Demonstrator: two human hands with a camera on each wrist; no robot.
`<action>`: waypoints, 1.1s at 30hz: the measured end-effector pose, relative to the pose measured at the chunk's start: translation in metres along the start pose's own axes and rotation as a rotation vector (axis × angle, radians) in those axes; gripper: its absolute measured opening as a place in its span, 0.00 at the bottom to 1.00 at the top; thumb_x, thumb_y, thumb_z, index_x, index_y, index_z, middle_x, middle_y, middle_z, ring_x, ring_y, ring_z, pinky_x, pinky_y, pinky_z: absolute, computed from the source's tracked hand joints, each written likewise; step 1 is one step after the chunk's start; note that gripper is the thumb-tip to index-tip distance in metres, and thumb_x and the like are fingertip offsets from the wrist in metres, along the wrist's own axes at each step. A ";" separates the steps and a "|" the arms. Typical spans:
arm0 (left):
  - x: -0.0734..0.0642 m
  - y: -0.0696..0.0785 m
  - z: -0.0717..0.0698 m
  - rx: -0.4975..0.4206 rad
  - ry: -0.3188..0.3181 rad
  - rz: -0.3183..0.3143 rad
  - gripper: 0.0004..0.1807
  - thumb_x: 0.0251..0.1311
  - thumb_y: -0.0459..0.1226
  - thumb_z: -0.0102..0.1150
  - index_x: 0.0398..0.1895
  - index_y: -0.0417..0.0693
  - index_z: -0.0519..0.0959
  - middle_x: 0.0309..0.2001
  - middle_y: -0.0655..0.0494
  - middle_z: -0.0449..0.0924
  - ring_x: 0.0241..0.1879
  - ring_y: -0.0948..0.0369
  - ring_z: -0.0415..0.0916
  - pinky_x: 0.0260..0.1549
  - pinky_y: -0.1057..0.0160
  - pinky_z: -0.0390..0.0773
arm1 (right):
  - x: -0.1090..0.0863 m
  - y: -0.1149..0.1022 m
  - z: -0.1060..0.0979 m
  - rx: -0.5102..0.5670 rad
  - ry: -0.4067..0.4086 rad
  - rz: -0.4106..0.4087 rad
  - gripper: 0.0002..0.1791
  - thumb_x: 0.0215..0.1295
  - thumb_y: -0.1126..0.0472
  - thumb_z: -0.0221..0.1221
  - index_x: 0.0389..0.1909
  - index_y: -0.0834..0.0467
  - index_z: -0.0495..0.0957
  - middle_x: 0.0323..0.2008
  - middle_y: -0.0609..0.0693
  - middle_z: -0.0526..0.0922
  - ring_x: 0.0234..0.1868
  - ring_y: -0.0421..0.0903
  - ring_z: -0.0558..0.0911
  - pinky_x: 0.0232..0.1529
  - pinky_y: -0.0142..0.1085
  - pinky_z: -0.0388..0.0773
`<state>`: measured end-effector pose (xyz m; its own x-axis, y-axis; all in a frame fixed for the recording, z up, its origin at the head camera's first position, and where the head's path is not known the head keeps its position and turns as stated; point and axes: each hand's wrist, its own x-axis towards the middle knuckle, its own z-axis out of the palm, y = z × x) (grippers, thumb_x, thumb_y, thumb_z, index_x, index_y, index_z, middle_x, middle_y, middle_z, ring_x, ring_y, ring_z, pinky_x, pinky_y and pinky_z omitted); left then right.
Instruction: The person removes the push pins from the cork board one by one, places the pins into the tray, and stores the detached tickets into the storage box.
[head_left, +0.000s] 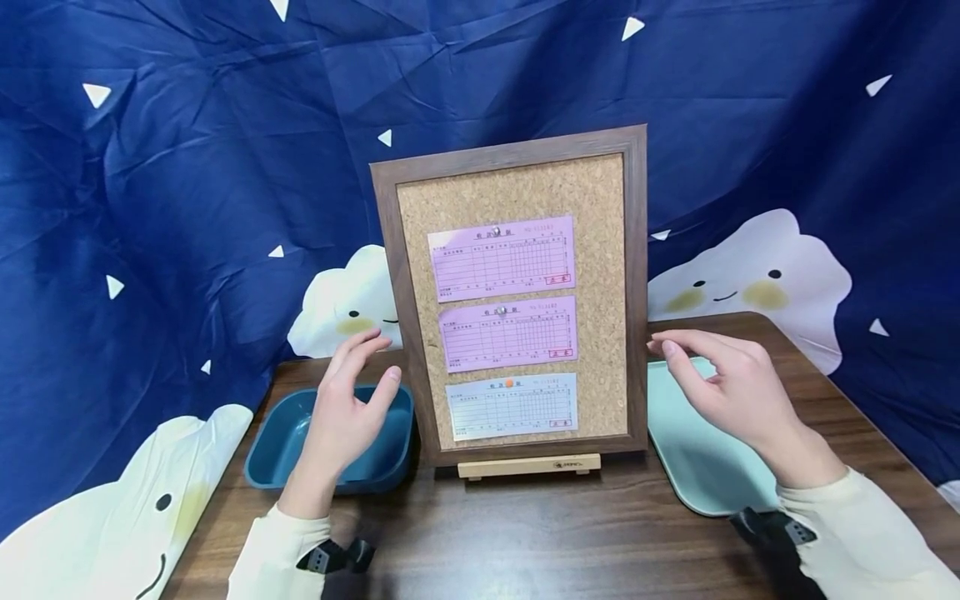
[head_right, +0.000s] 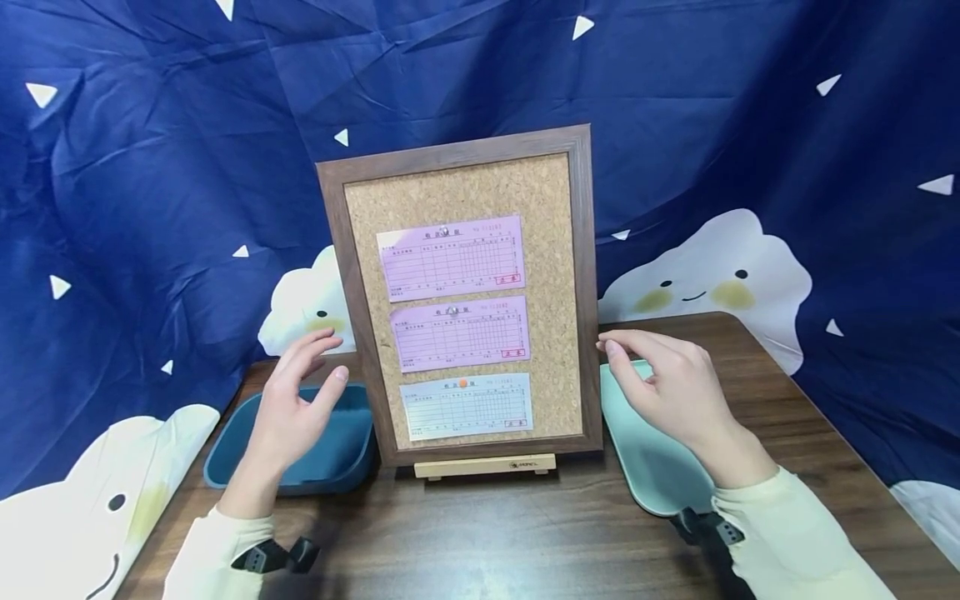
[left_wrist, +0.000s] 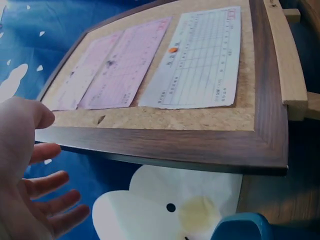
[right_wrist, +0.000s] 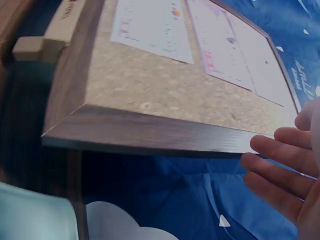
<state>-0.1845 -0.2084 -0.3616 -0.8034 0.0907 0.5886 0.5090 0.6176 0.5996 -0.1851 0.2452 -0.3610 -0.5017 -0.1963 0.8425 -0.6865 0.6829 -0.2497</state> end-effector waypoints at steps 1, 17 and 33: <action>0.001 -0.001 0.001 -0.021 -0.006 -0.004 0.22 0.74 0.37 0.64 0.68 0.45 0.80 0.75 0.49 0.74 0.72 0.49 0.74 0.71 0.59 0.73 | 0.001 -0.001 0.000 0.013 0.005 0.010 0.12 0.60 0.73 0.66 0.43 0.61 0.91 0.36 0.55 0.94 0.47 0.12 0.78 0.28 0.20 0.76; 0.017 -0.008 0.006 -0.272 0.036 0.034 0.21 0.71 0.29 0.65 0.66 0.40 0.82 0.77 0.49 0.70 0.77 0.49 0.67 0.69 0.71 0.73 | 0.020 -0.013 0.011 0.109 0.019 0.042 0.15 0.61 0.77 0.66 0.45 0.61 0.91 0.40 0.55 0.93 0.50 0.14 0.79 0.41 0.12 0.75; 0.035 -0.003 0.016 -0.382 -0.044 -0.011 0.26 0.73 0.31 0.63 0.73 0.44 0.77 0.82 0.51 0.62 0.77 0.57 0.65 0.73 0.56 0.73 | 0.045 -0.017 0.021 0.133 -0.015 0.004 0.13 0.66 0.74 0.66 0.49 0.60 0.90 0.45 0.55 0.92 0.50 0.29 0.84 0.51 0.16 0.73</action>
<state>-0.2191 -0.1949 -0.3510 -0.8178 0.1242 0.5620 0.5720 0.2837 0.7696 -0.2071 0.2099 -0.3286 -0.5113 -0.2049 0.8346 -0.7477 0.5848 -0.3145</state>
